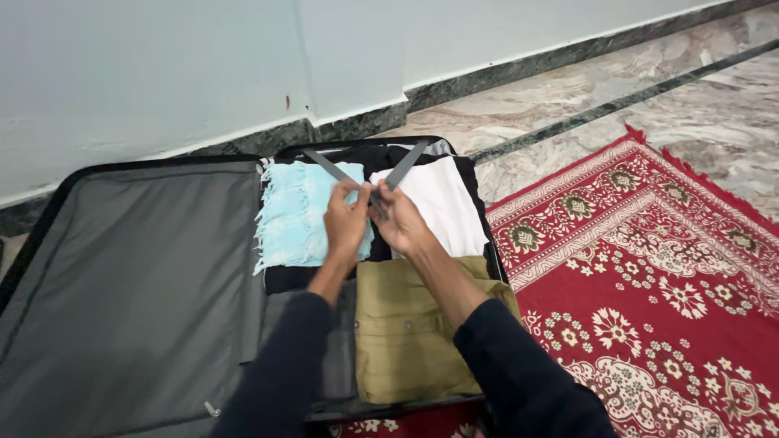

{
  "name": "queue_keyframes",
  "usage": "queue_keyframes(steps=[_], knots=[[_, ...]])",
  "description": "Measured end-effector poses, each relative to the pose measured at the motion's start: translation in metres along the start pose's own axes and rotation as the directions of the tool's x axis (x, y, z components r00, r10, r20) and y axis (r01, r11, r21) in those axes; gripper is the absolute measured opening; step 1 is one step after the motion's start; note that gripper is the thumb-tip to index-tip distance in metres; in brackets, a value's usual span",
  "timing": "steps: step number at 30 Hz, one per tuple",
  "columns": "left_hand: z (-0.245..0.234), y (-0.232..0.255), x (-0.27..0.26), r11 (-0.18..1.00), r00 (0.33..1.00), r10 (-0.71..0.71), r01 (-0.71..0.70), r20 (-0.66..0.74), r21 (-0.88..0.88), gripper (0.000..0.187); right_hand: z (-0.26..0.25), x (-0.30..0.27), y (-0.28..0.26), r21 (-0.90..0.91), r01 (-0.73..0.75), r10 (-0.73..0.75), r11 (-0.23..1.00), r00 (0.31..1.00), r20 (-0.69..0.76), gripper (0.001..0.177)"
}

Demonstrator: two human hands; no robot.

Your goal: The person folds and places several garments into a suitcase, organizes the interior, and fastens the internal compression straps.

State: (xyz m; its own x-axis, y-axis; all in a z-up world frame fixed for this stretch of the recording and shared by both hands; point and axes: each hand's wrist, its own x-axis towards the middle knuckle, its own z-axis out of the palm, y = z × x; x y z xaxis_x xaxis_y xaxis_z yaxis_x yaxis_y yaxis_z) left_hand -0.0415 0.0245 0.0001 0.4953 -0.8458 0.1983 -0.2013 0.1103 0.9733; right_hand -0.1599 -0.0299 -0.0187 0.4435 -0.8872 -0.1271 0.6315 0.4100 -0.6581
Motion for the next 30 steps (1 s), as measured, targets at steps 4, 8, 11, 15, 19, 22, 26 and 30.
queue_keyframes(steps=[4, 8, 11, 15, 19, 22, 26, 30], knots=[[0.031, -0.027, 0.011, 0.806, 0.925, -0.363, 0.373, 0.116, -0.459, 0.034, 0.001, -0.008, -0.011, 0.138, -0.035, 0.021, 0.99, 0.995, 0.101, 0.013], [0.012, -0.03, 0.002, 0.808, 0.891, -0.329, 0.437, 0.313, -0.394, 0.028, -0.008, -0.006, -0.02, 0.065, -0.017, 0.019, 0.998, 0.999, -0.031, 0.005], [-0.021, -0.03, -0.036, 0.828, 0.903, -0.298, 0.406, 0.309, -0.387, 0.019, -0.025, 0.014, -0.015, -0.074, 0.027, -0.029, 0.997, 0.999, -0.023, 0.015], [-0.093, -0.039, -0.092, 0.936, 0.732, -0.317, 0.345, 0.603, 0.073, 0.052, -0.038, 0.045, -0.002, -0.353, 0.008, -0.042, 0.935, 0.995, -0.089, 0.016], [-0.16, -0.038, -0.13, 0.784, 0.138, -0.62, 0.151, 0.773, 0.602, 0.05, -0.03, 0.048, 0.003, -0.619, 0.056, -0.166, 0.783, 0.979, -0.122, 0.012], [-0.179, -0.047, -0.158, 0.872, 0.177, -0.471, -0.056, 0.864, 0.487, 0.043, -0.024, 0.039, 0.004, -0.66, 0.007, -0.168, 0.752, 0.969, -0.182, 0.013], [-0.19, -0.04, -0.196, 0.837, 0.323, -0.274, -0.384, 0.906, 0.39, 0.04, -0.023, 0.009, 0.014, -0.644, -0.016, -0.126, 0.765, 0.977, -0.174, 0.009], [-0.189, -0.014, -0.211, 0.824, 0.375, -0.301, -0.36, 0.877, 0.437, 0.041, -0.014, -0.026, 0.013, -0.368, -0.078, 0.004, 0.926, 0.98, -0.197, 0.016]])
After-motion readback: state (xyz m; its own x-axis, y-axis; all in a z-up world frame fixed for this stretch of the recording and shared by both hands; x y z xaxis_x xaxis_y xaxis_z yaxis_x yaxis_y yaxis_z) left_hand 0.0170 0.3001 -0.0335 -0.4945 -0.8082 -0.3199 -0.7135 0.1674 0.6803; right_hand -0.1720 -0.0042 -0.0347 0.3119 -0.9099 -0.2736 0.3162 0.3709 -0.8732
